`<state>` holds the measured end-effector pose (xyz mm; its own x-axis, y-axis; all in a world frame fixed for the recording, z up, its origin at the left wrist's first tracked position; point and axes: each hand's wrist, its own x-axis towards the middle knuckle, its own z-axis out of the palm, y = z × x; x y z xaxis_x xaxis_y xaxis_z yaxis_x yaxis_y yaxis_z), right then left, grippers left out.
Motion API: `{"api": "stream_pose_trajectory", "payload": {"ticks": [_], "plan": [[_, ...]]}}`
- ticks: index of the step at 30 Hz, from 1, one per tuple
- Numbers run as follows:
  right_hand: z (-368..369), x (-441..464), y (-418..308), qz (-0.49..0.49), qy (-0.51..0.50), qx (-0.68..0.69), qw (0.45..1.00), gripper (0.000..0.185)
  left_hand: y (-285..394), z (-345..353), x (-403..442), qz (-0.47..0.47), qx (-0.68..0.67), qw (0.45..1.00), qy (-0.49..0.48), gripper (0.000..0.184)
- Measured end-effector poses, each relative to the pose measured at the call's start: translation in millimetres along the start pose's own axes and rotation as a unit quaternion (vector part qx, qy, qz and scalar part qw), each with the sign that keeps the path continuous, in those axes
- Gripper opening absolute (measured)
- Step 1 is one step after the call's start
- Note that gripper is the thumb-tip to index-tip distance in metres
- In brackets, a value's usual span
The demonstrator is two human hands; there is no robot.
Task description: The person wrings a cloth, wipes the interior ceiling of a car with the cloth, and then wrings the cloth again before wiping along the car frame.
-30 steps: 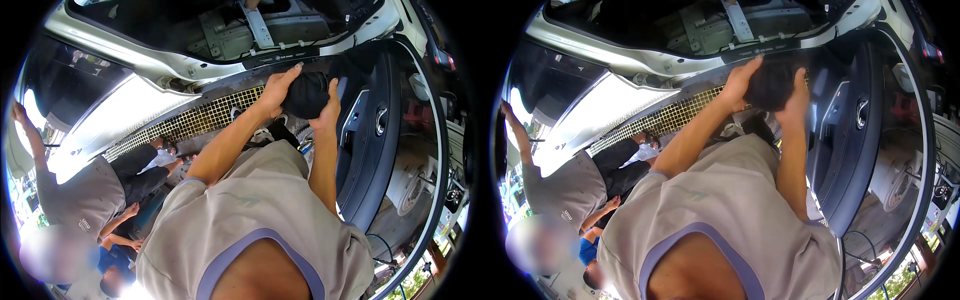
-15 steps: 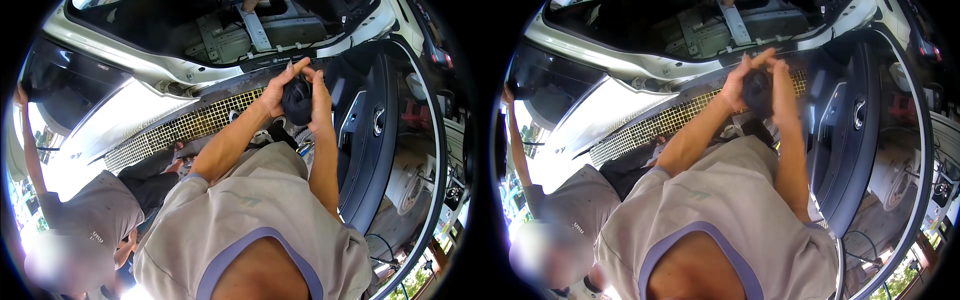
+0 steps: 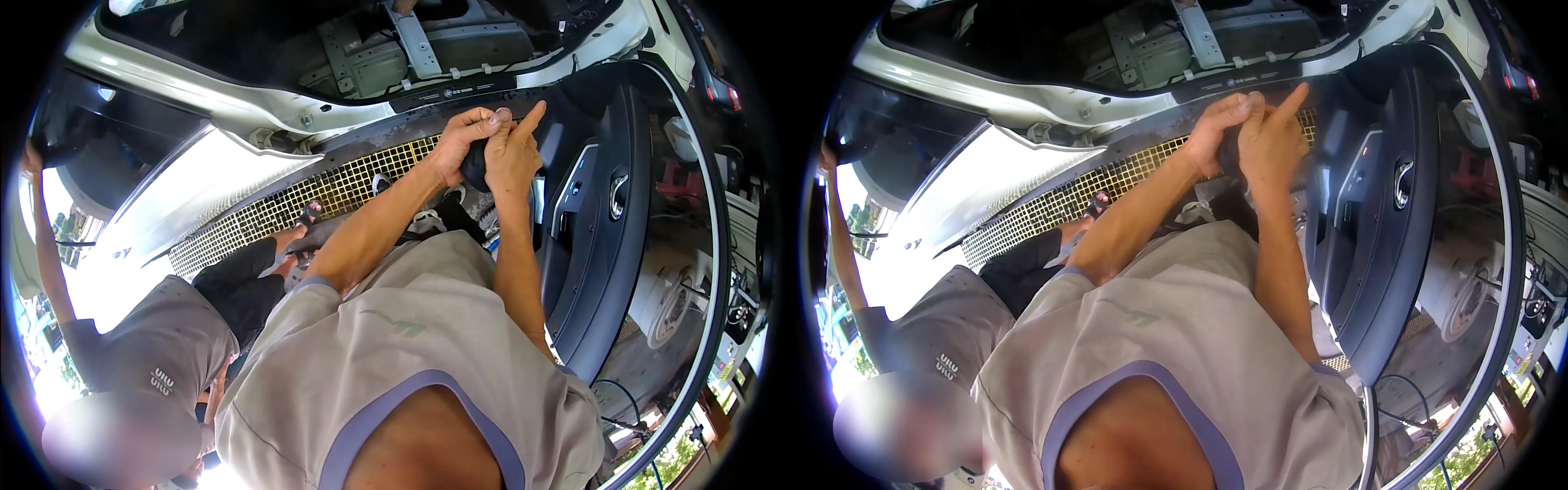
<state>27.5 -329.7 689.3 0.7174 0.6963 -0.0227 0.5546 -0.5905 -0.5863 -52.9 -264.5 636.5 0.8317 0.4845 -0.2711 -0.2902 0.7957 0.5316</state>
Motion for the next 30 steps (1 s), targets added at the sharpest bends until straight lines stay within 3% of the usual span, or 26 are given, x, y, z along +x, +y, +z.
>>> {"api": "stream_pose_trajectory", "payload": {"ticks": [2, 5, 8, 9, 11, 12, 13, 16, 19, 21, 23, 26, 30], "plan": [[-6.6, -2.8, -9.3, 0.015, -0.003, 0.026, 1.000, 0.085, 2.1, 0.2, 1.0, -0.008, -0.057, 0.998, 0.002, 0.044], [-0.9, -3.6, -3.2, 0.063, 0.021, 0.193, 0.979, 0.073, 10.9, 6.4, -5.7, -0.019, -0.169, 0.985, 0.035, 0.029], [7.6, 4.3, 21.5, 0.047, -0.065, 0.487, 0.870, 0.063, 12.7, 5.1, -5.3, 0.018, -0.173, 0.983, 0.064, 0.022], [5.1, 3.9, 23.9, 0.075, -0.095, 0.521, 0.845, 0.067, 11.3, 3.6, -2.2, 0.027, -0.147, 0.986, 0.073, 0.019], [-1.8, -1.0, 18.1, -0.015, -0.071, 0.295, 0.953, 0.061, 5.9, 3.7, 3.1, 0.037, -0.127, 0.986, 0.099, 0.010], [-3.1, -3.2, 13.8, -0.061, -0.057, 0.173, 0.981, 0.057, 4.7, 1.9, 1.9, 0.029, -0.148, 0.984, 0.097, 0.009], [5.3, -6.1, 13.3, -0.102, 0.027, 0.158, 0.982, 0.039, 4.2, 0.2, 1.0, 0.021, -0.170, 0.981, 0.093, 0.008], [-0.4, -2.2, 10.3, -0.088, 0.010, 0.074, 0.993, 0.038, 6.9, 2.5, -5.3, 0.019, -0.172, 0.983, 0.069, 0.023], [-6.8, 3.9, -1.6, -0.109, 0.027, 0.202, 0.973, 0.047, 12.4, 10.7, -10.3, 0.044, -0.102, 0.994, 0.022, 0.051], [-11.4, 6.9, -8.6, -0.132, 0.029, 0.271, 0.953, 0.049, 13.5, 9.3, -8.5, 0.049, -0.129, 0.990, -0.002, 0.056], [-6.1, 9.2, -1.1, -0.152, 0.033, 0.224, 0.962, 0.048, 16.9, 8.8, -11.3, 0.055, -0.143, 0.987, -0.049, 0.067], [-5.4, 14.0, 2.9, -0.228, 0.055, 0.132, 0.963, 0.046, 18.7, 4.8, -14.1, 0.048, -0.144, 0.985, -0.086, 0.070], [-5.7, 9.6, -0.3, -0.267, 0.106, -0.040, 0.957, 0.046, 12.7, -2.3, -15.1, 0.001, -0.149, 0.986, -0.069, 0.070]]}}
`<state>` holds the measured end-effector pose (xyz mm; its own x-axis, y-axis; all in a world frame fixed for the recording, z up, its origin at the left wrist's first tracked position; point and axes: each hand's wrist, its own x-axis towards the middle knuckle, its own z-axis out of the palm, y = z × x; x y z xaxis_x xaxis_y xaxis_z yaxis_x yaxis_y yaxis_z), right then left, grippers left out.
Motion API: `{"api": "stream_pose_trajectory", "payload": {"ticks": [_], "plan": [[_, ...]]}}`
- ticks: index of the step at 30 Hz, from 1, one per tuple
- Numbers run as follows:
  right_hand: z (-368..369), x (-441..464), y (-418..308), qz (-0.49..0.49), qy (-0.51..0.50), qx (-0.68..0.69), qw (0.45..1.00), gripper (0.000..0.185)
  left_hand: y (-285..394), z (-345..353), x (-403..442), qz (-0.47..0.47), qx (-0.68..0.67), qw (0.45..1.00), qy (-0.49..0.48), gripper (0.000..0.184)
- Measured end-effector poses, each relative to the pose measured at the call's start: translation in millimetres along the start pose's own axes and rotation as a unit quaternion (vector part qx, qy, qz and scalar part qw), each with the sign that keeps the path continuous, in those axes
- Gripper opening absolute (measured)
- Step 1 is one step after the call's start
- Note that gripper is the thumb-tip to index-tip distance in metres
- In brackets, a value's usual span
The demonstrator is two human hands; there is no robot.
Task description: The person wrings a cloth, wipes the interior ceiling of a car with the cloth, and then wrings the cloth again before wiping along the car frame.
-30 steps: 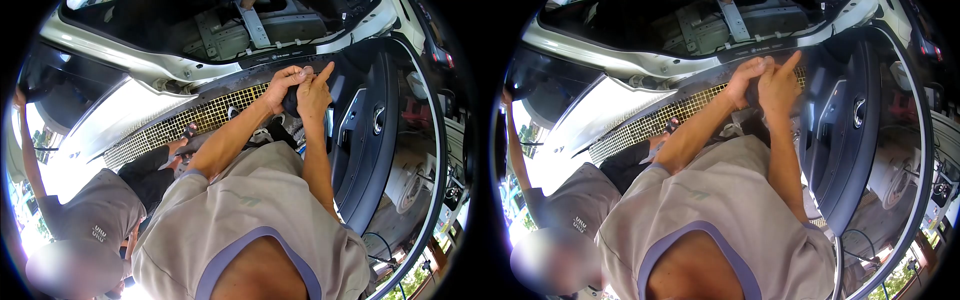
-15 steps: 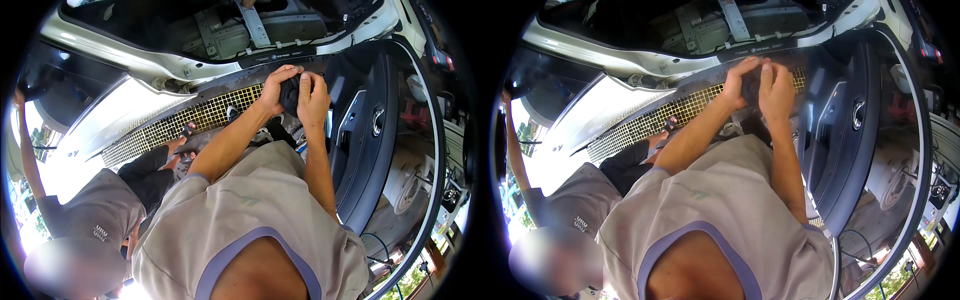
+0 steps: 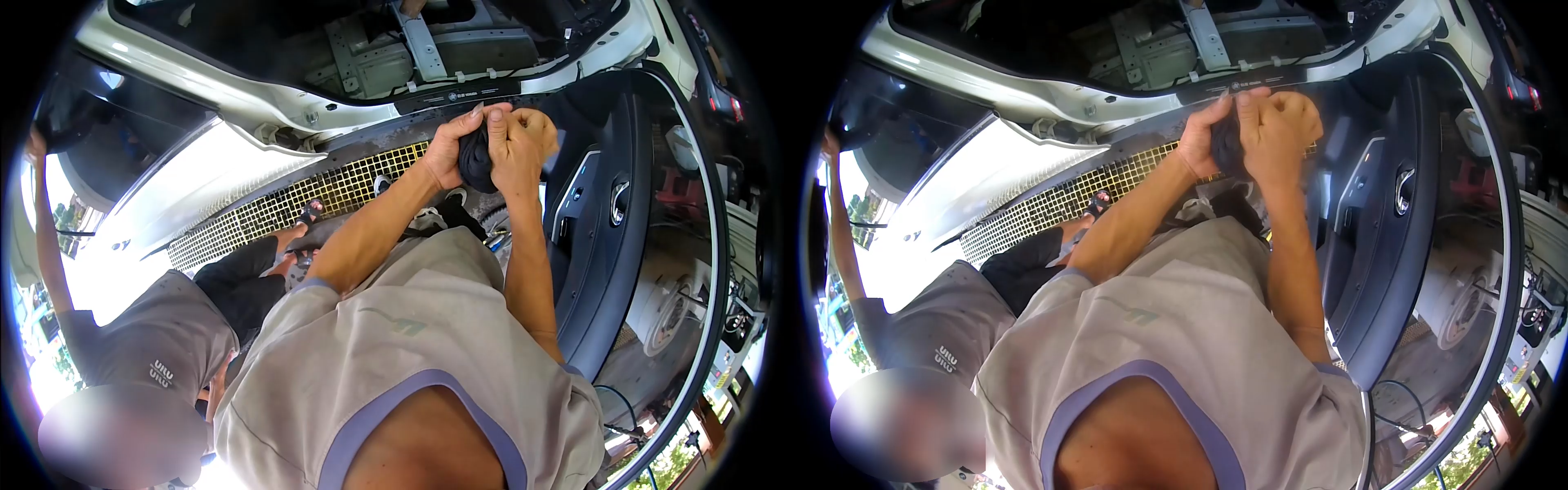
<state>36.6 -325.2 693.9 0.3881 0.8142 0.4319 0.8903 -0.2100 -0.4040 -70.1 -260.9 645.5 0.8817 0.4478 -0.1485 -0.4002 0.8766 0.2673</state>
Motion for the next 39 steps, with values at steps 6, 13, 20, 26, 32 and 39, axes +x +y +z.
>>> {"api": "stream_pose_trajectory", "payload": {"ticks": [6, 13, 20, 26, 32, 39], "plan": [[19.0, -15.2, 8.9, 0.015, 0.061, -0.028, 0.998, 0.061, 2.0, 1.0, 1.7, -0.030, 0.014, 0.999, 0.040, 0.051], [27.5, -24.8, 28.9, 0.402, -0.035, 0.641, 0.652, 0.077, -0.9, 9.0, 13.1, 0.018, 0.187, 0.980, 0.061, 0.019], [22.5, -30.9, 66.6, 0.343, -0.243, 0.838, 0.347, 0.083, -11.3, 55.7, 12.9, 0.058, 0.638, 0.762, -0.088, 0.023], [7.8, -10.0, 38.7, 0.256, -0.445, 0.810, 0.283, 0.087, -4.0, 108.5, 4.4, -0.023, 0.838, 0.334, -0.431, 0.023], [38.1, 23.0, 30.8, 0.285, -0.642, 0.652, 0.285, 0.064, 12.1, 68.8, 3.9, -0.029, 0.798, 0.113, -0.591, 0.017], [49.6, 19.6, 10.1, 0.359, -0.656, 0.531, 0.397, 0.032, 25.7, 15.6, -12.4, 0.205, 0.760, 0.241, -0.568, 0.022]]}}
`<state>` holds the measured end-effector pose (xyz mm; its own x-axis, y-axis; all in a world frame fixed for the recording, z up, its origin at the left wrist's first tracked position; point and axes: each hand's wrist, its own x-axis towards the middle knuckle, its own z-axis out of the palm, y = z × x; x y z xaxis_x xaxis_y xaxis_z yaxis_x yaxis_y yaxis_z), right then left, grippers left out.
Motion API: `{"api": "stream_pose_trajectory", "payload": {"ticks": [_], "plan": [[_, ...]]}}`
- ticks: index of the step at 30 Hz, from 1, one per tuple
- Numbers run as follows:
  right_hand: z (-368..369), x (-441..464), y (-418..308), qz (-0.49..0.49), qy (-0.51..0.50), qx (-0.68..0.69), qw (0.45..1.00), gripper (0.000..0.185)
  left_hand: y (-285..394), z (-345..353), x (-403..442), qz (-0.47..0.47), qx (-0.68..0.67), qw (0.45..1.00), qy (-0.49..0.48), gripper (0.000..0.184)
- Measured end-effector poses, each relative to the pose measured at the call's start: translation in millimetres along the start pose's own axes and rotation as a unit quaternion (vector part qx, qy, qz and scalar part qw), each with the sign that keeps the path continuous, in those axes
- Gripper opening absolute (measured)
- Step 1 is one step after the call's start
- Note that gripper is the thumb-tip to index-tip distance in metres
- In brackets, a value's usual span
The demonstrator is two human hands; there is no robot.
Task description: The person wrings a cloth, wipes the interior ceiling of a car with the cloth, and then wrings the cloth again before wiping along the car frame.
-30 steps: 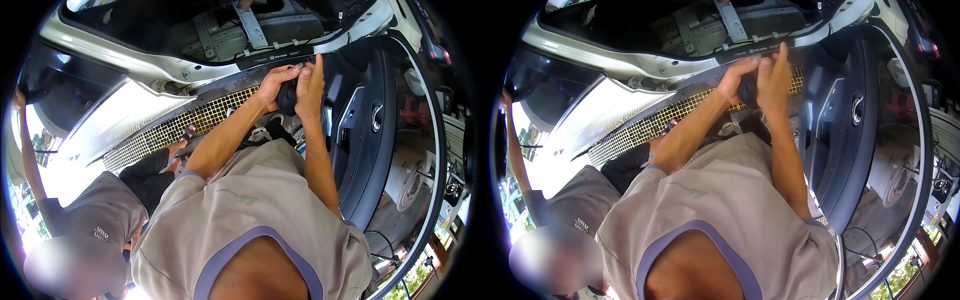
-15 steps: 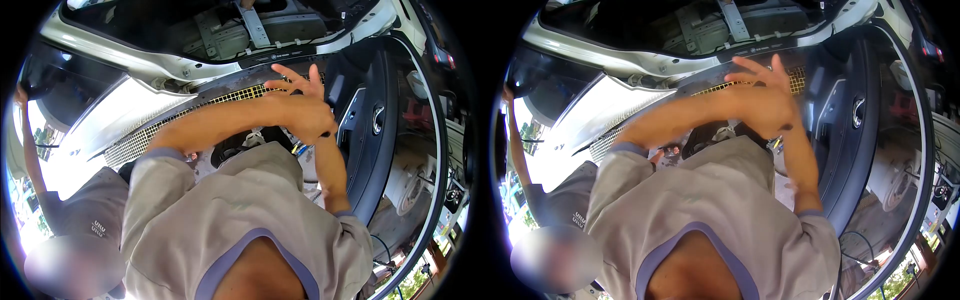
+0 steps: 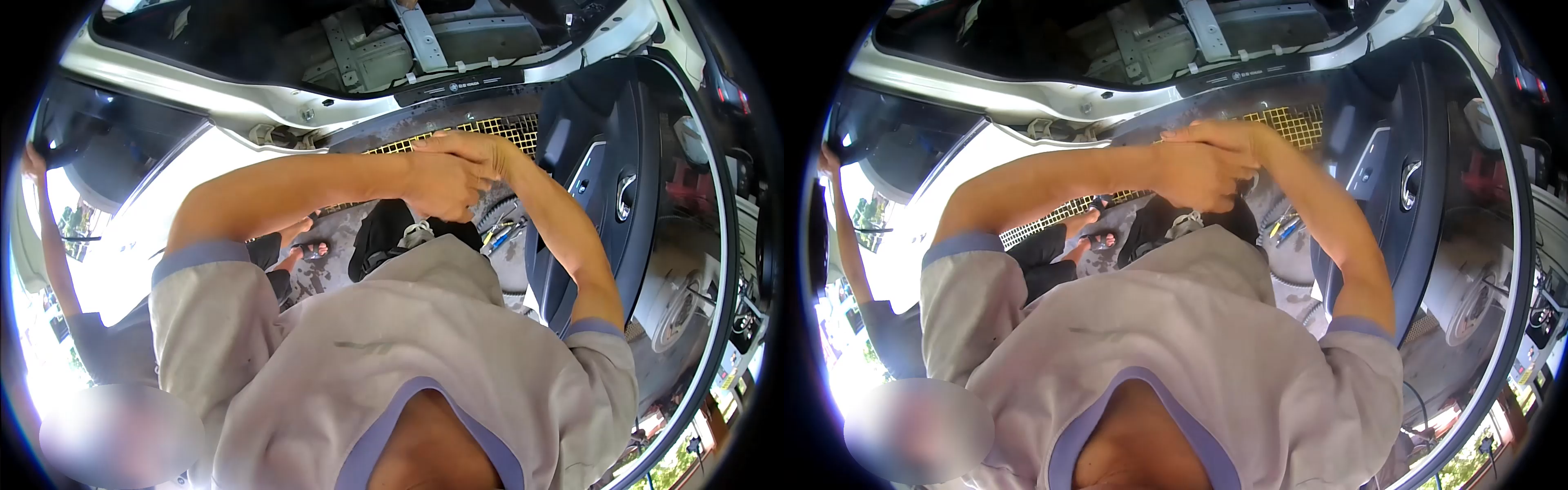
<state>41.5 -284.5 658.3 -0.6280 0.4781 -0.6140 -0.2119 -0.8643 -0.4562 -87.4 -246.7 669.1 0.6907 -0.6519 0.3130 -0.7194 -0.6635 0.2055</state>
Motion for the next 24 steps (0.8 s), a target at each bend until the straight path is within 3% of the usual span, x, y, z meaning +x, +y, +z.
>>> {"api": "stream_pose_trajectory", "payload": {"ticks": [3, 4, 7, 9, 11, 12, 15, 17, 20, 23, 24], "plan": [[-8.5, -7.1, -7.3, -0.064, 0.039, -0.026, 0.997, 0.026, -6.8, 10.4, -12.5, -0.059, 0.003, 0.997, 0.049, 0.022], [-6.5, -6.9, -5.7, -0.087, 0.072, 0.013, 0.994, 0.026, -9.6, 14.8, -15.3, -0.043, 0.038, 0.992, 0.113, 0.015], [-46.4, 14.4, 22.6, -0.206, 0.057, -0.031, 0.976, 0.020, -11.3, 11.0, -14.4, -0.067, 0.081, 0.975, 0.198, 0.016], [-39.6, 1.0, 26.6, -0.363, 0.154, -0.172, 0.902, 0.018, -20.7, 12.5, -8.4, -0.120, 0.117, 0.939, 0.302, 0.013], [-42.7, -4.7, 24.5, -0.433, 0.193, -0.106, 0.874, 0.014, -37.4, 15.2, -3.6, -0.152, 0.121, 0.914, 0.356, 0.014], [-44.8, -2.6, 26.3, -0.419, 0.179, 0.036, 0.889, 0.011, -41.9, 18.8, -3.2, -0.164, 0.106, 0.913, 0.359, 0.017], [-81.6, 7.9, 34.0, -0.372, 0.140, 0.106, 0.911, 0.017, -49.3, 34.8, 4.0, -0.215, 0.071, 0.884, 0.409, 0.018], [-86.9, 9.9, 34.6, -0.419, 0.234, 0.012, 0.877, 0.019, -56.6, 41.9, 7.2, -0.241, 0.047, 0.866, 0.436, 0.018], [-80.8, 10.5, 33.7, -0.487, 0.250, 0.042, 0.836, 0.024, -64.6, 45.9, 19.1, -0.294, 0.052, 0.808, 0.508, 0.012], [-152.1, 26.8, 70.1, -0.498, 0.319, -0.009, 0.806, 0.025, -66.6, 55.4, 22.3, -0.358, 0.013, 0.777, 0.517, 0.010], [-130.0, 26.6, 59.8, -0.472, 0.330, 0.101, 0.811, 0.024, -67.2, 55.7, 24.9, -0.377, -0.003, 0.762, 0.526, 0.011]]}}
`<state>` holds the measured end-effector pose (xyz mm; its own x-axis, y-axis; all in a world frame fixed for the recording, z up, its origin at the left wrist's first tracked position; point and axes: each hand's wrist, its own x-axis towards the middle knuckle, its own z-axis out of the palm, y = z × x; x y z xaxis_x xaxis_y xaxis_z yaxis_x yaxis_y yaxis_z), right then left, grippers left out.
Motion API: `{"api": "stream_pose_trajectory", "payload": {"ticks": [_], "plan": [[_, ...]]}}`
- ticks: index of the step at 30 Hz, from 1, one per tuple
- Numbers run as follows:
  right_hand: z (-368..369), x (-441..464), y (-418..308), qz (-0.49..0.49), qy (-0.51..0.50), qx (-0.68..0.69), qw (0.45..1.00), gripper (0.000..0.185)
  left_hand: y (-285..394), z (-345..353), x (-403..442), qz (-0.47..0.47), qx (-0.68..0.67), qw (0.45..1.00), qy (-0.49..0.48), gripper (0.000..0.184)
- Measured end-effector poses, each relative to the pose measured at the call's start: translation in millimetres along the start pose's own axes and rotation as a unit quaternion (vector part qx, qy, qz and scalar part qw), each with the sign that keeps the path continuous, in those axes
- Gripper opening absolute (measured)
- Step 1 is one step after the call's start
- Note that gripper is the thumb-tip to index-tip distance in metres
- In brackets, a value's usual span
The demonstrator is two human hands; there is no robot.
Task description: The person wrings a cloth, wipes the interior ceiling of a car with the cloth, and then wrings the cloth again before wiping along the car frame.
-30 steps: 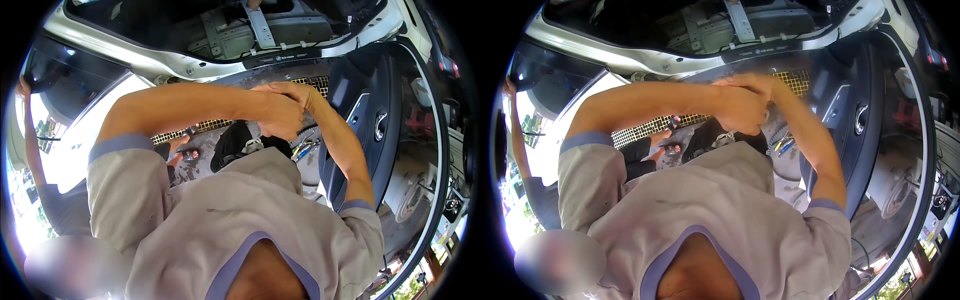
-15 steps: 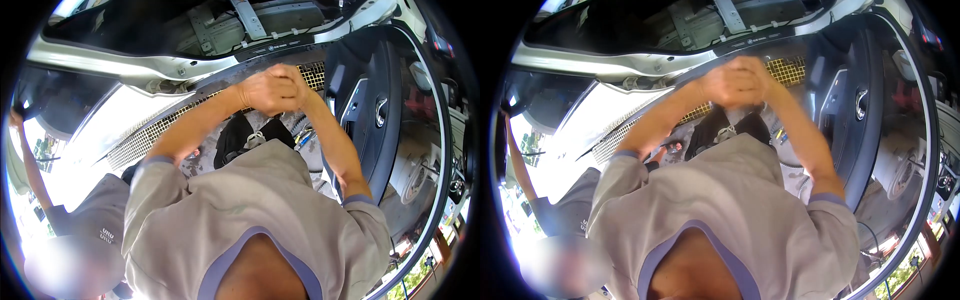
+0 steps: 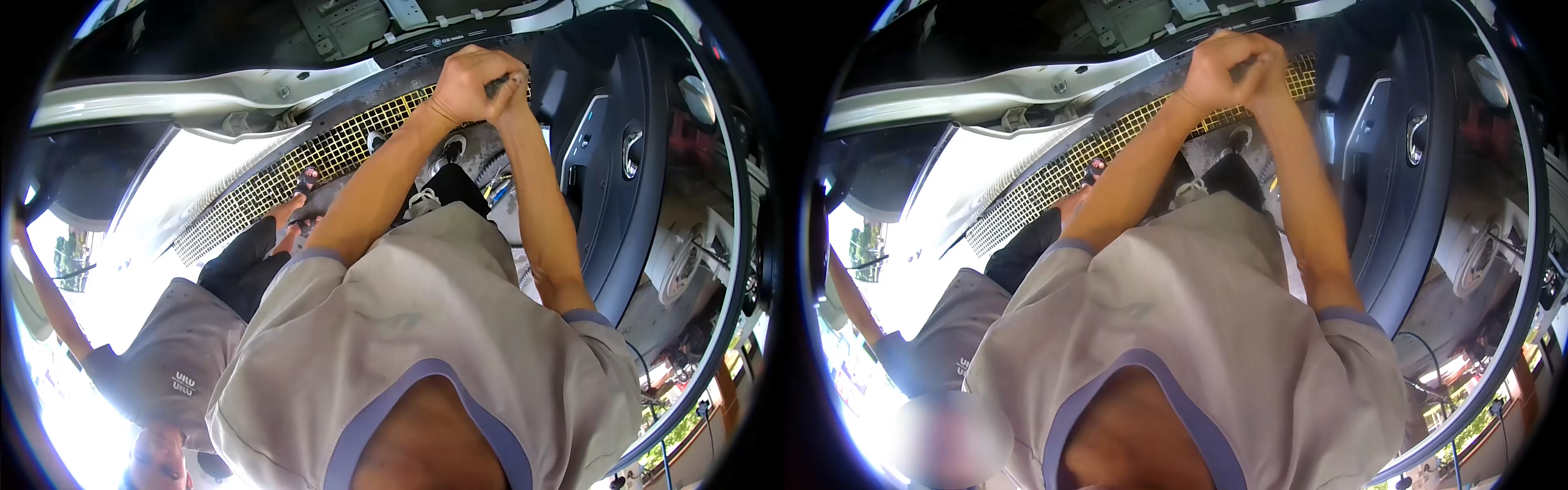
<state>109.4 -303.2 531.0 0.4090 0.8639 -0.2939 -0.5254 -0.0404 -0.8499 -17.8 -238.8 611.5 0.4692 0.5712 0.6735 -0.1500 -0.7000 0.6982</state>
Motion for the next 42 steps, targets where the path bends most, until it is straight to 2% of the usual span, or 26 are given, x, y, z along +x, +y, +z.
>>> {"api": "stream_pose_trajectory", "payload": {"ticks": [1, 3, 5, 6, 7, 9, 10, 13, 15, 18, 22, 32, 35, 38, 42], "plan": [[22.5, -4.2, -10.5, 0.056, 0.060, 0.076, 0.994, 0.024, -0.5, 2.8, 3.1, -0.025, -0.005, 1.000, 0.009, 0.013], [55.1, -15.4, -22.4, 0.072, 0.189, 0.151, 0.968, 0.022, -4.5, 15.2, -3.3, -0.128, -0.015, 0.990, 0.052, 0.014], [46.0, 0.1, -9.6, 0.048, 0.230, 0.163, 0.958, 0.020, -7.1, 27.1, -2.6, -0.244, -0.056, 0.962, 0.109, 0.016], [45.5, 0.8, -10.1, 0.053, 0.227, 0.149, 0.961, 0.017, -18.9, 33.1, -6.1, -0.313, -0.073, 0.941, 0.103, 0.019], [46.0, -1.9, -7.6, 0.045, 0.269, 0.130, 0.953, 0.019, -29.6, 41.2, -9.4, -0.337, -0.087, 0.930, 0.118, 0.021], [45.2, 2.8, -4.6, 0.035, 0.292, 0.116, 0.949, 0.023, -37.1, 45.1, -6.2, -0.344, -0.089, 0.924, 0.138, 0.023], [43.8, 4.6, -3.9, 0.053, 0.307, 0.091, 0.946, 0.023, -37.3, 47.3, -8.9, -0.388, -0.122, 0.902, 0.144, 0.024], [37.9, 3.5, -4.5, 0.041, 0.301, -0.004, 0.953, 0.022, -47.8, 58.2, -15.0, -0.417, -0.165, 0.874, 0.185, 0.022], [24.9, 6.0, 3.2, 0.016, 0.293, -0.088, 0.952, 0.028, -55.7, 68.6, -19.3, -0.447, -0.157, 0.859, 0.195, 0.021], [16.0, 5.0, 10.5, 0.038, 0.307, -0.204, 0.929, 0.033, -55.7, 70.2, -25.8, -0.488, -0.192, 0.825, 0.210, 0.017], [-6.7, 16.3, 31.2, 0.013, 0.293, -0.385, 0.875, 0.037, -62.4, 77.0, -31.1, -0.551, -0.213, 0.765, 0.257, 0.013], [0.9, 13.9, 13.9, -0.025, 0.238, -0.505, 0.829, 0.033, -66.9, 80.4, -26.0, -0.612, -0.236, 0.678, 0.330, 0.007], [-2.1, 11.1, 14.7, -0.021, 0.200, -0.536, 0.820, 0.033, -68.0, 77.8, -27.3, -0.661, -0.228, 0.624, 0.348, 0.009], [0.0, 14.1, 7.9, -0.023, 0.177, -0.560, 0.809, 0.034, -75.4, 81.2, -30.0, -0.646, -0.228, 0.622, 0.379, 0.008], [-6.8, 9.8, 22.4, -0.030, 0.172, -0.595, 0.785, 0.032, -73.0, 78.1, -27.4, -0.696, -0.218, 0.581, 0.361, 0.007]]}}
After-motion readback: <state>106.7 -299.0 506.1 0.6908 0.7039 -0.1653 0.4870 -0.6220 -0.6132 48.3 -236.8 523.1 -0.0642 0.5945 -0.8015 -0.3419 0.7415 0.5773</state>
